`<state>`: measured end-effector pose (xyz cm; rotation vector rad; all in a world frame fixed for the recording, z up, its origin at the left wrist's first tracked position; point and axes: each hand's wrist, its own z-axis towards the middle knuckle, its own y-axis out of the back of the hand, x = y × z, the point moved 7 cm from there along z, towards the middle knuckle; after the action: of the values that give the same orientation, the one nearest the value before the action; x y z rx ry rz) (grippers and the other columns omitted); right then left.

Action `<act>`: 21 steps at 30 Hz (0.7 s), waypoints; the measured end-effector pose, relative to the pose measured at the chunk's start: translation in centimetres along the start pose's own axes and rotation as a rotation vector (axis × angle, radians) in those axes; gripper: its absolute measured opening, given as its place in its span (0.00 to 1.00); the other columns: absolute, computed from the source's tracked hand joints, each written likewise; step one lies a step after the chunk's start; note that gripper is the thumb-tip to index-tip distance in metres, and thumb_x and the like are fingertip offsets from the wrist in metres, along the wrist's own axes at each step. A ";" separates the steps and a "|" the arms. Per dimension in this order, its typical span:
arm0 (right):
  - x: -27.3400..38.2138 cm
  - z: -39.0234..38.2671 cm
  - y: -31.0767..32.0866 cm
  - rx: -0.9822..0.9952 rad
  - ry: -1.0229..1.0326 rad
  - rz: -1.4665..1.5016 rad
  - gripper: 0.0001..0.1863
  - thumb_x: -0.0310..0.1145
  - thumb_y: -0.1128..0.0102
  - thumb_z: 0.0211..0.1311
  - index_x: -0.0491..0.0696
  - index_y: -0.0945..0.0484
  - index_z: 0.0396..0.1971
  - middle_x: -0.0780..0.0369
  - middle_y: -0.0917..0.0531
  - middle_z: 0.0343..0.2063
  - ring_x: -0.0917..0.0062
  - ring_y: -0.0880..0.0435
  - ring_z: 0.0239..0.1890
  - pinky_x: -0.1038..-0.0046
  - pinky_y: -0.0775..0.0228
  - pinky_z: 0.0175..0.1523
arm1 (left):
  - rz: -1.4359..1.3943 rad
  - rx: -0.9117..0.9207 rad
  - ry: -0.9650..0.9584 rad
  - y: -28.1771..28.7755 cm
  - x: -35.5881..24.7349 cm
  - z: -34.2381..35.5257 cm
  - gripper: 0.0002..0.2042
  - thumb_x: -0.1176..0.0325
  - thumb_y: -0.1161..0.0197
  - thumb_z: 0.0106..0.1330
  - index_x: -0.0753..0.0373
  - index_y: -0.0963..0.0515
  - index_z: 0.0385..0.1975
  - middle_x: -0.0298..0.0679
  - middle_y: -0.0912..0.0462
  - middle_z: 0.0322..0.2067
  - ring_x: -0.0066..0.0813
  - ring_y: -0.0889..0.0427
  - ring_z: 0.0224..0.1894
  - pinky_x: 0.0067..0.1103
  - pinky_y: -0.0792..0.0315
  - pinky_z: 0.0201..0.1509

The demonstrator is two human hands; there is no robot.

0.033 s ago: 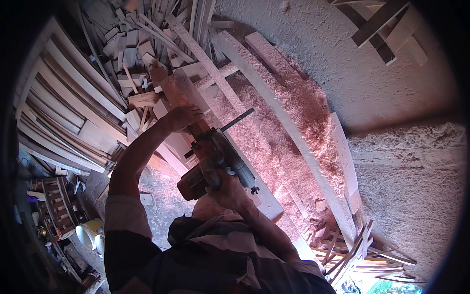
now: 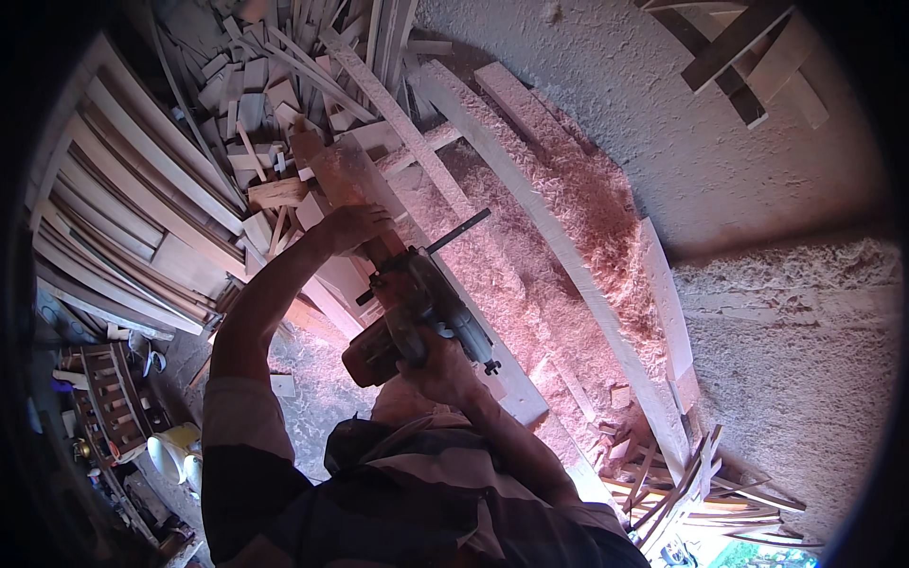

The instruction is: The person uses a circular saw to cut a long plank of wood into smaller pieces. They repeatedly position the plank, cut it, and move the cut piece aside, creating a pile of wood offcuts.

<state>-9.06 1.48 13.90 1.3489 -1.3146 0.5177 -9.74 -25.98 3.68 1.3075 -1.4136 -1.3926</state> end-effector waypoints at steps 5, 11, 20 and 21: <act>0.6 2.4 -0.6 0.014 -0.057 -0.015 0.30 0.37 0.27 0.54 0.45 0.23 0.58 0.50 0.12 0.37 0.61 0.11 0.44 0.61 0.21 0.48 | 0.005 -0.165 0.145 0.7 2.3 -2.0 0.47 0.60 0.16 0.39 0.59 0.32 0.65 0.43 0.26 0.64 0.42 0.31 0.70 0.31 0.36 0.74; 1.9 6.5 -0.6 0.010 -0.078 0.001 0.28 0.38 0.26 0.54 0.45 0.21 0.54 0.49 0.12 0.39 0.56 0.12 0.44 0.60 0.21 0.49 | -0.721 -0.886 1.038 -2.9 0.0 -13.3 0.24 0.51 0.37 0.73 0.65 0.23 0.58 0.52 0.18 0.52 0.54 0.20 0.57 0.37 0.27 0.62; 3.8 9.1 -0.7 -0.019 0.037 0.050 0.26 0.37 0.27 0.54 0.44 0.21 0.52 0.49 0.13 0.40 0.57 0.12 0.46 0.60 0.21 0.51 | -1.967 -1.073 1.124 -5.4 -16.2 -14.2 0.26 0.45 0.54 0.80 0.61 0.32 0.63 0.40 0.20 0.53 0.29 0.17 0.51 0.23 0.20 0.40; 3.9 9.4 -0.8 -0.009 0.031 0.057 0.25 0.37 0.27 0.54 0.44 0.21 0.51 0.50 0.13 0.40 0.57 0.12 0.46 0.60 0.21 0.51 | -1.949 -1.179 1.045 -4.5 -15.6 -13.8 0.28 0.44 0.54 0.80 0.62 0.34 0.65 0.42 0.21 0.54 0.31 0.17 0.53 0.25 0.18 0.42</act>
<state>-10.74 -8.54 14.36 1.2939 -1.3316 0.5695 7.41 -13.42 3.33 1.7576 1.7003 -1.3984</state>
